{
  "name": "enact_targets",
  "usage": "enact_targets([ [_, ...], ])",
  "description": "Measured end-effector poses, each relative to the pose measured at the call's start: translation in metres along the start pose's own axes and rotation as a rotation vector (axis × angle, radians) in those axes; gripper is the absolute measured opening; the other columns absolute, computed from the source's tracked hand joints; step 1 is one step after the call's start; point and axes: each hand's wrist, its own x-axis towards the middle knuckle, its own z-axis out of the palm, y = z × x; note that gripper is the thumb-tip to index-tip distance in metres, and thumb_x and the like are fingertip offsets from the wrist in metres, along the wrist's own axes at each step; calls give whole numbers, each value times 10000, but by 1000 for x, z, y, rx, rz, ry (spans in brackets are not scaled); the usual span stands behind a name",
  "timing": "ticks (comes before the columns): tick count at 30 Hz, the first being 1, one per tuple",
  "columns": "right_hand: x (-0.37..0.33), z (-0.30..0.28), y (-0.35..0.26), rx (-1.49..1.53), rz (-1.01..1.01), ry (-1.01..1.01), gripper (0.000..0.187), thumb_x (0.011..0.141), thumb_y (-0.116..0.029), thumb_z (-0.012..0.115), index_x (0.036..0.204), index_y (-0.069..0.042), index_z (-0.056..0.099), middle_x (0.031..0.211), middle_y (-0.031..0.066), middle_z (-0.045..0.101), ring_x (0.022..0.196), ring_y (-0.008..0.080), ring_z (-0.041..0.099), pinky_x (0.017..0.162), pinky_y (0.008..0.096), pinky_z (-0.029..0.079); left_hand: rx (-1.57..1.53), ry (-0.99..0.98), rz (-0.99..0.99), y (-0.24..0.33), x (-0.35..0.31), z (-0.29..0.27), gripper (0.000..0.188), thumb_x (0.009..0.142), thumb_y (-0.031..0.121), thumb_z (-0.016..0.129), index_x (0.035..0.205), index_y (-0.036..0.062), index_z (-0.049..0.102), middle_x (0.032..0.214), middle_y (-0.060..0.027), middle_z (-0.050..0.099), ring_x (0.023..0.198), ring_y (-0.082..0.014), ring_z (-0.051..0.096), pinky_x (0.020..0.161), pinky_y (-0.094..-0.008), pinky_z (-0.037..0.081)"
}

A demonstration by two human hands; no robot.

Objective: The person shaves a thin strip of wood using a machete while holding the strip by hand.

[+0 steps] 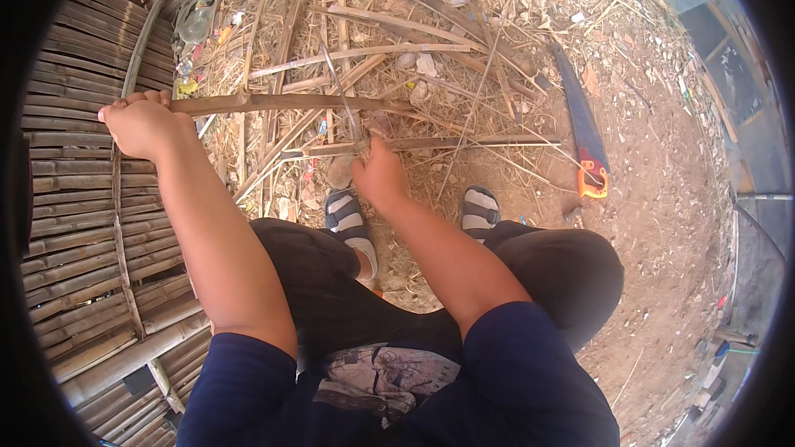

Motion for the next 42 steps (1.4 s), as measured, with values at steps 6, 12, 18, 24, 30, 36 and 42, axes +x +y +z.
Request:
enact_targets([
  [6,-19,0,-82,77,-350,-22,425,863,-189,703,1210,-7,540,874,256,696,824,472,679,721,513,536,15,19,13,2,1,1,348,1096,305,332,817,97,339,653,-25,374,541,-163,320,518,-318,337],
  [12,-16,15,-18,-209,-153,-113,396,869,-166,700,1188,-19,518,866,257,691,844,487,670,739,559,535,-6,79,-52,-1,7,-6,293,1092,310,336,903,89,373,708,-38,387,546,-168,319,499,-327,320],
  [18,-17,11,-26,-181,-117,-128,348,871,-190,683,1126,-32,506,896,242,694,869,452,682,734,545,539,-19,127,-48,-15,25,-16,303,1070,339,422,916,85,487,696,-52,482,553,-187,412,521,-333,365],
  [24,-38,-3,-82,58,-347,-66,339,859,-180,703,1107,-42,518,871,233,688,844,452,679,709,541,528,-7,96,-40,-8,13,-6,339,1071,345,406,861,82,449,679,-26,403,538,-179,349,523,-341,343],
  [30,-23,13,-47,-106,-172,-96,390,843,-154,717,1169,-29,542,881,255,690,833,465,677,715,528,534,-11,103,-63,-17,30,-19,334,1073,352,406,904,76,489,755,-58,489,645,-210,485,571,-349,414],
  [36,-18,10,-17,-198,-103,-112,334,864,-190,693,1114,-38,531,878,251,695,846,463,684,735,555,537,31,138,-49,-16,26,-21,325,1081,355,390,946,61,421,708,-76,445,570,-203,393,512,-345,367],
  [42,-33,10,-58,28,-266,-54,361,844,-179,713,1119,-19,544,845,247,684,819,458,678,689,529,528,-13,102,-32,-3,9,-4,340,1075,334,365,829,99,368,657,-19,372,537,-160,318,502,-328,304],
])
